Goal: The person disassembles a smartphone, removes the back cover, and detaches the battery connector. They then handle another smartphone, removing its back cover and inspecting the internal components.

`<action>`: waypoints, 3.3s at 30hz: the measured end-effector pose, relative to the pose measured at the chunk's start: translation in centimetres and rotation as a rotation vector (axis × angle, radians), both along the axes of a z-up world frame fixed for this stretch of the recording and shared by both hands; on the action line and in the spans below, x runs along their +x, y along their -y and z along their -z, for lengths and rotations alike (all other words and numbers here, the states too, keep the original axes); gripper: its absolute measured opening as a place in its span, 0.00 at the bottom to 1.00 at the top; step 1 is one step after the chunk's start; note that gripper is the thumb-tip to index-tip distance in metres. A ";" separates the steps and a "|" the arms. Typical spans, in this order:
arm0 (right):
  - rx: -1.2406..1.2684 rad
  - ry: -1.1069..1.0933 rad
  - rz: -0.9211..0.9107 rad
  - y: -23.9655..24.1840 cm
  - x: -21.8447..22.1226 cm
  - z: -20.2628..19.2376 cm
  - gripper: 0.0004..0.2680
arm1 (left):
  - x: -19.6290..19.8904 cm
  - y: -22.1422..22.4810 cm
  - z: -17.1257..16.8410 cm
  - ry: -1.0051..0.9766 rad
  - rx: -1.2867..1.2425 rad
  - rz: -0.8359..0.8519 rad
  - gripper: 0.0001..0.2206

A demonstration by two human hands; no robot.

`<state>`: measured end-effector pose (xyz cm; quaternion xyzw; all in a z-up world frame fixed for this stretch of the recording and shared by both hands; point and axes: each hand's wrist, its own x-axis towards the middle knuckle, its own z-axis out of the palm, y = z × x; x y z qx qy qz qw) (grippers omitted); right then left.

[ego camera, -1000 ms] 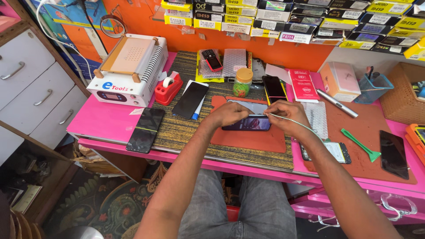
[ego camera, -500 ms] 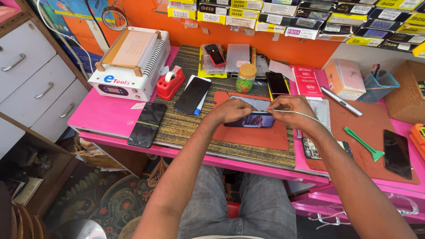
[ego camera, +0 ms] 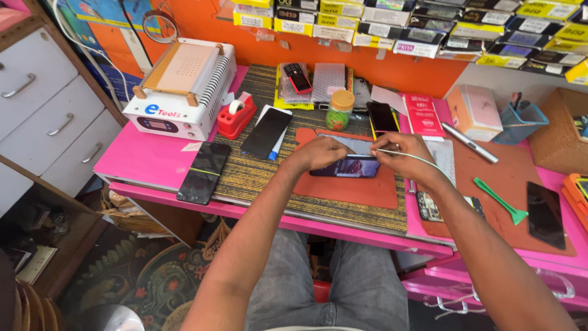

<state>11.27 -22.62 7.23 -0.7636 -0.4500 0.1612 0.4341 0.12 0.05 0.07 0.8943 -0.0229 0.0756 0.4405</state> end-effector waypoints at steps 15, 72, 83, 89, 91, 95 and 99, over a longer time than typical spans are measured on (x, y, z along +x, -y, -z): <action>0.023 0.301 -0.140 -0.3 0.2 -0.5 0.06 | -0.3 -0.2 -0.1 0.061 0.024 0.038 0.20; 0.222 0.169 -0.120 0.0 1.0 2.5 0.04 | -0.4 -0.1 -0.4 0.080 0.100 0.001 0.19; 0.163 0.289 -0.025 0.8 -2.5 0.4 0.07 | -1.7 1.4 -2.6 -0.191 0.258 0.070 0.22; 0.350 0.340 0.153 2.9 -4.2 1.8 0.07 | -0.1 3.5 -1.3 -0.177 0.337 0.098 0.22; 0.459 0.138 0.234 3.3 -4.3 2.7 0.07 | -0.3 3.9 -1.2 -0.143 0.209 0.038 0.23; 0.704 -0.224 0.258 2.5 -4.3 3.1 0.05 | -1.4 5.7 -0.2 -0.012 -0.740 0.070 0.26; 0.815 -0.496 0.217 1.2 -4.1 2.2 0.05 | -0.9 8.4 2.2 -0.018 -1.503 0.133 0.33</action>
